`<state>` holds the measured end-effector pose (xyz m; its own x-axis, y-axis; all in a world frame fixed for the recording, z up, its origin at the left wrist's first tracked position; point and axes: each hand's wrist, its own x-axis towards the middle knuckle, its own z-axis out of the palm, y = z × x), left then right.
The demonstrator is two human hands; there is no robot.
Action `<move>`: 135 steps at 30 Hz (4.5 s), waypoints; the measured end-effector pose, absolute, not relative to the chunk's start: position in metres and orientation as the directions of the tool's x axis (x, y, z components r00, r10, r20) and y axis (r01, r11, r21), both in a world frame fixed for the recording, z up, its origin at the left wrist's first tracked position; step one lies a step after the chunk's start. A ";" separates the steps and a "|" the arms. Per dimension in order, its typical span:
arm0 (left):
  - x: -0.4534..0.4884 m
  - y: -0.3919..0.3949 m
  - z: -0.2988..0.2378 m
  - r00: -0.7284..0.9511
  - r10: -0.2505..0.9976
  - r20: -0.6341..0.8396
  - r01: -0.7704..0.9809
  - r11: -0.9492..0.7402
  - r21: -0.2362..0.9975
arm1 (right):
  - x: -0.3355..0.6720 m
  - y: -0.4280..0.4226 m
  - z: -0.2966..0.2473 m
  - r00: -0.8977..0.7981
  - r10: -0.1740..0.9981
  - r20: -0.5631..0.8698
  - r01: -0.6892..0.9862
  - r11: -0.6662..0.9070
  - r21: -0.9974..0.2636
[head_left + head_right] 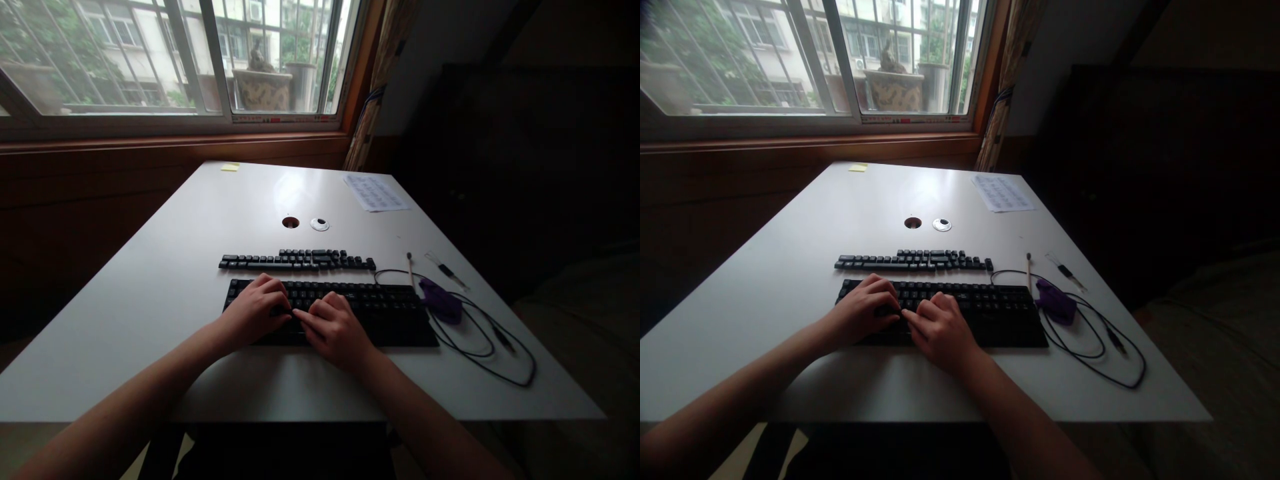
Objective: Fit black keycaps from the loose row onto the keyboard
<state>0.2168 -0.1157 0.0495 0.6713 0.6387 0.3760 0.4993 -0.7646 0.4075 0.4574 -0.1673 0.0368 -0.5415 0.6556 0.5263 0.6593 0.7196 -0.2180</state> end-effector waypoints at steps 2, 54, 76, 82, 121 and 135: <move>0.217 -0.115 0.049 0.673 0.635 0.379 0.496 -0.768 0.405 | 0.458 -0.168 0.037 -0.542 0.658 0.523 0.656 0.720 -0.226; 0.216 -0.115 0.049 0.667 0.645 0.371 0.492 -0.757 0.431 | 0.460 -0.169 0.039 -0.573 0.586 0.573 0.625 0.765 -0.156; 0.215 -0.115 0.049 0.671 0.641 0.373 0.487 -0.760 0.430 | 0.461 -0.169 0.036 -0.570 0.636 0.520 0.651 0.736 -0.187; 0.216 -0.115 0.049 0.668 0.648 0.366 0.493 -0.754 0.435 | 0.460 -0.169 0.036 -0.572 0.657 0.491 0.666 0.721 -0.191; 0.222 -0.124 0.053 0.642 0.684 0.346 0.567 -0.728 0.385 | 0.467 -0.166 0.041 -0.352 0.694 0.628 0.685 0.649 -0.332; 0.222 -0.124 0.055 0.639 0.676 0.366 0.566 -0.736 0.372 | 0.468 -0.167 0.041 -0.361 0.683 0.635 0.657 0.670 -0.346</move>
<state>0.2216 -0.1241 0.0547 0.6392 0.6764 0.3658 0.5657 -0.7359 0.3721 0.4680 -0.1667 0.0414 -0.3614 0.6828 0.6349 0.6572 0.6696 -0.3461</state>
